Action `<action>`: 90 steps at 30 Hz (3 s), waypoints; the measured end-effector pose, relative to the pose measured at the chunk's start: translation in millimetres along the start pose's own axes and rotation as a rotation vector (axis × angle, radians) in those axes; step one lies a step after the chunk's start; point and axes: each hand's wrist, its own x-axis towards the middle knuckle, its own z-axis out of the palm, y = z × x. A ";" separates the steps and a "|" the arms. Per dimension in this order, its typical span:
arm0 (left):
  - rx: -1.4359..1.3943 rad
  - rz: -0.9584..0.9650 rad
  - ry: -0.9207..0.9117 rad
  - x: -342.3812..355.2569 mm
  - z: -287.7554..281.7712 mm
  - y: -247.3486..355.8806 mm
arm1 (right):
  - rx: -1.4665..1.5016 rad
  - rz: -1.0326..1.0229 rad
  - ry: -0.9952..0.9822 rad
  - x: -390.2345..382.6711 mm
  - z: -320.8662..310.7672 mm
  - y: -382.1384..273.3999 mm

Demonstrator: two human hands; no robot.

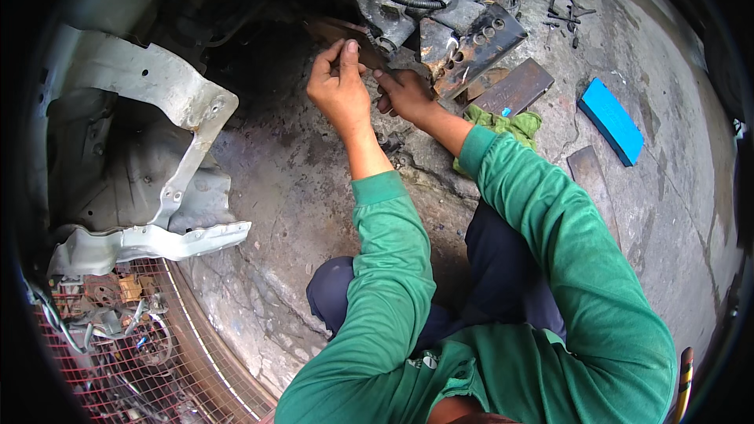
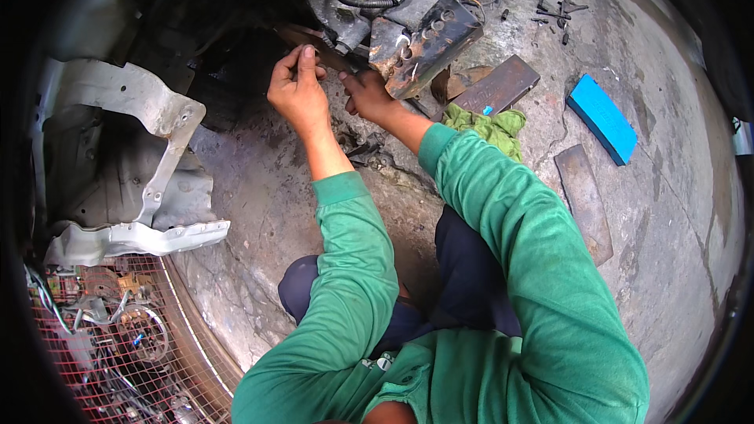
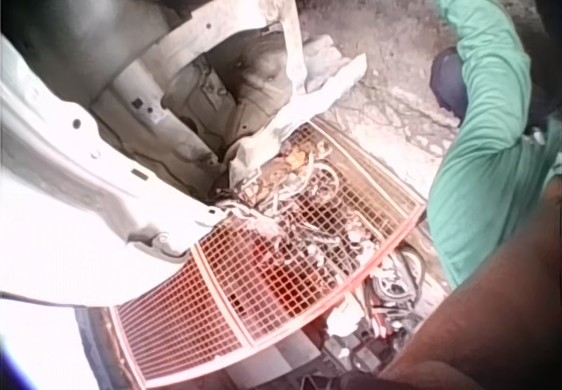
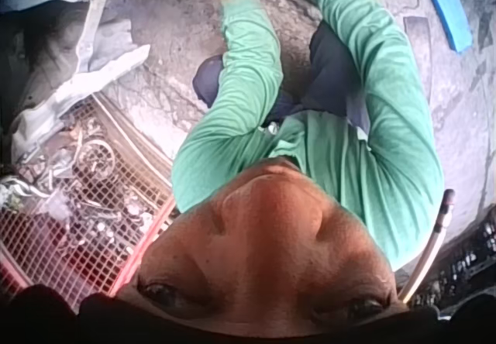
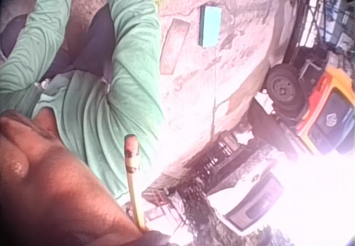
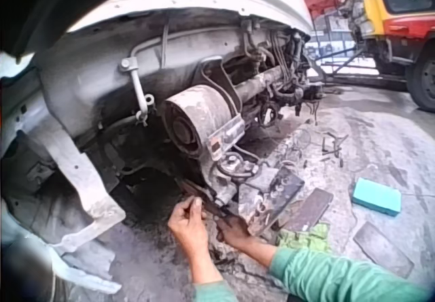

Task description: The person is repairing a vehicle's suspension system. They use a socket wrench to tighten bolts on a metal bracket attached to the vehicle's undercarriage. The person also handles a blue tool case and a green rag during the process.

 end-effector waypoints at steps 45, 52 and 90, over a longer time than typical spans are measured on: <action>-0.218 -0.066 -0.100 0.6 -11.0 -1.7 | 0.070 0.009 0.016 6.1 3.4 10.9; -0.211 -0.079 -0.021 -0.3 -7.1 -0.7 | 0.100 0.000 0.000 2.4 5.3 4.9; -0.002 0.006 -0.040 -0.6 -1.5 -4.5 | 0.073 -0.007 -0.026 2.4 0.9 3.1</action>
